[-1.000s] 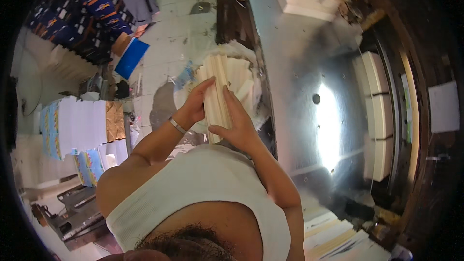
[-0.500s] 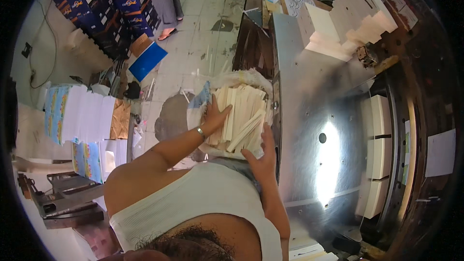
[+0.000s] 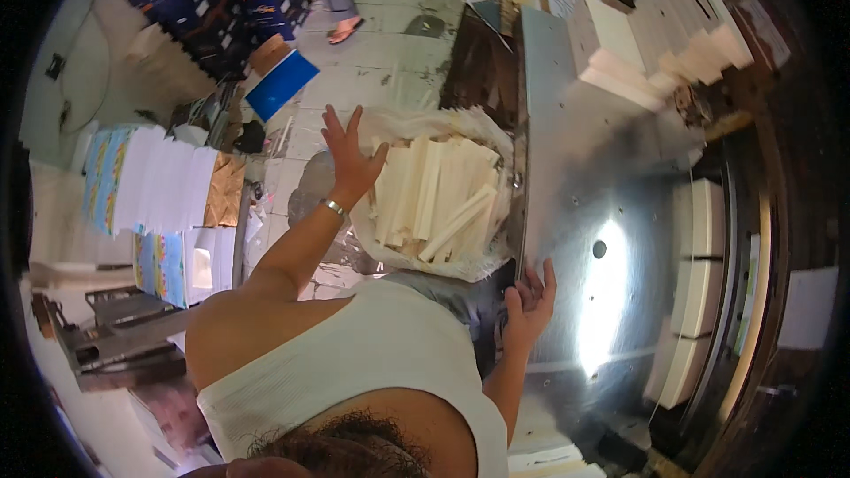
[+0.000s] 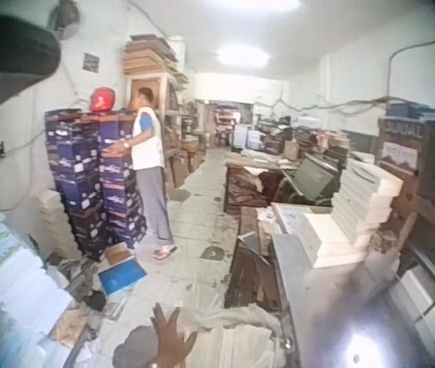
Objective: The person organizes stacks of paper by hand on a metal work surface, aligns them against the guides of a large industrial paper cutter, and uses a handheld piece of scrap paper to clear waste strips into a bin.
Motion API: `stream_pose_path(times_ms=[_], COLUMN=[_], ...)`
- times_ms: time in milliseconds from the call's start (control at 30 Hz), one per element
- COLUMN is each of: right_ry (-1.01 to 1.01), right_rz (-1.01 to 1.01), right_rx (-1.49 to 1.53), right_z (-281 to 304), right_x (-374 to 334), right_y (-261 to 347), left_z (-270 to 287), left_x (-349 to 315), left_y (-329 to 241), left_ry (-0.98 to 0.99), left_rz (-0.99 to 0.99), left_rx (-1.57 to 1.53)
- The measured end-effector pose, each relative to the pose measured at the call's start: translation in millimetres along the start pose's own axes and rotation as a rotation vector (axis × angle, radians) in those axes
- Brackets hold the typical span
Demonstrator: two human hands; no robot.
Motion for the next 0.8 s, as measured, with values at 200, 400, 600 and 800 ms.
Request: stream_pose_path(times_ms=[200, 400, 600, 800], right_ry=[0.009, 0.008, 0.472, 0.567], right_rz=[0.060, 0.263, 0.430, 0.218], right_rx=[0.015, -0.308, -0.852, -1.210], right_z=[8.6, -12.3, -76.4, -79.2], right_x=[4.8, -6.0, 7.1, 15.2], right_y=[-22.3, -12.7, -37.3, -75.8], left_z=[5.0, 14.8, 84.1, 58.3], left_x=[-3.1, -27.2, -13.5, -68.6], left_y=[53.2, 113.4, 100.9, 139.7], left_ry=[0.360, 0.572, 0.859, 0.910], left_rz=[0.421, 0.329, 0.219, 0.245], left_rx=[-0.217, -0.038, 0.163, 0.019])
Point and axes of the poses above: each hand's wrist, its own x-axis towards the middle knuckle, its own z-axis out of the back of the hand, y = z × x, the point moved 2 cm from there along x, towards the middle knuckle, and after that the axes turned 13 degrees about -z, right-handed, at the moved point
